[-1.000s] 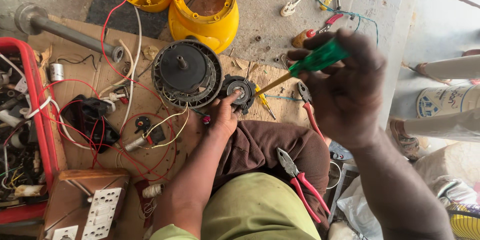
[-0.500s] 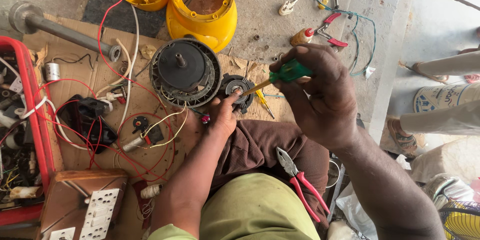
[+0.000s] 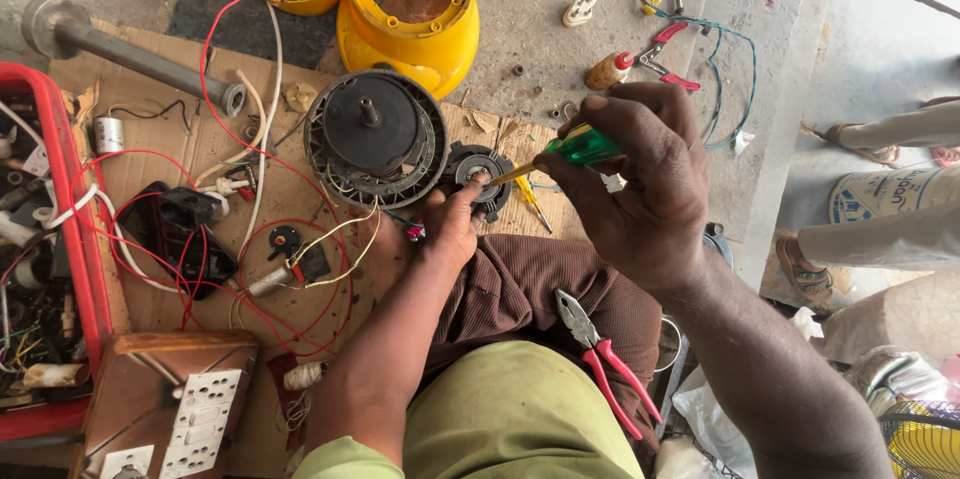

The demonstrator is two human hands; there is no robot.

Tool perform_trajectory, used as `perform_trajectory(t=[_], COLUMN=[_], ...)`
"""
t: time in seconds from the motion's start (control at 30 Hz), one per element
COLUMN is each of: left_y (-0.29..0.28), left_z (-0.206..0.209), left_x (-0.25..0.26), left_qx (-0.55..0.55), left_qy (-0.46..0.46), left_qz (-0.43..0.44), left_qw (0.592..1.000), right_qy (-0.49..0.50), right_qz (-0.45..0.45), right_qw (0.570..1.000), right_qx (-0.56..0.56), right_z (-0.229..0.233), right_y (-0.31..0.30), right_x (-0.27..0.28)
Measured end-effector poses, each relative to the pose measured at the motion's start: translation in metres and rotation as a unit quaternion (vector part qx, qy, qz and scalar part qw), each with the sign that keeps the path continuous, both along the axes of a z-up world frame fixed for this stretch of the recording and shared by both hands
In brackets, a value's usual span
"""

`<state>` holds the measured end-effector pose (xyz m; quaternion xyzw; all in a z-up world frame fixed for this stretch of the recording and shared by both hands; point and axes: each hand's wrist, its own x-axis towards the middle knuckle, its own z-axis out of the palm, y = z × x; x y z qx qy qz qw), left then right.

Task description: The person disassembles a small electrical motor, using a screwdriver to remove screws and separate the housing. They manipulate the internal components, including the rotor and stator, and use pliers to adjust wires. The person reassembles the motor parts and continues to work on the internal mechanism.

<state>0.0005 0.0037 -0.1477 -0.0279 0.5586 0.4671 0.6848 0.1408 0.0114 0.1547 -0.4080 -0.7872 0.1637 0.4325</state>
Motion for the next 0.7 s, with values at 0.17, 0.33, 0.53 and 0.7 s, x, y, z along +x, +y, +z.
perform_trajectory(t=[0.17, 0.33, 0.53, 0.7], left_y=[0.0, 0.0, 0.0, 0.002], left_z=[0.001, -0.005, -0.01, -0.014], left_x=[0.001, 0.001, 0.001, 0.003], left_qx=[0.007, -0.002, -0.007, -0.016], left_qy=[0.003, -0.012, -0.007, -0.003], left_qz=[-0.001, 0.019, 0.014, 0.009], left_qw=[1.0, 1.0, 1.0, 1.0], right_qy=[-0.005, 0.005, -0.001, 0.018], right_qz=[-0.006, 0.002, 0.035, -0.002], right_qw=[1.0, 1.0, 0.998, 1.0], right_qx=[-0.007, -0.015, -0.047, -0.022], right_z=[-0.005, 0.002, 0.019, 0.02], right_y=[-0.003, -0.001, -0.012, -0.018], right_x=[-0.002, -0.003, 0.005, 0.0])
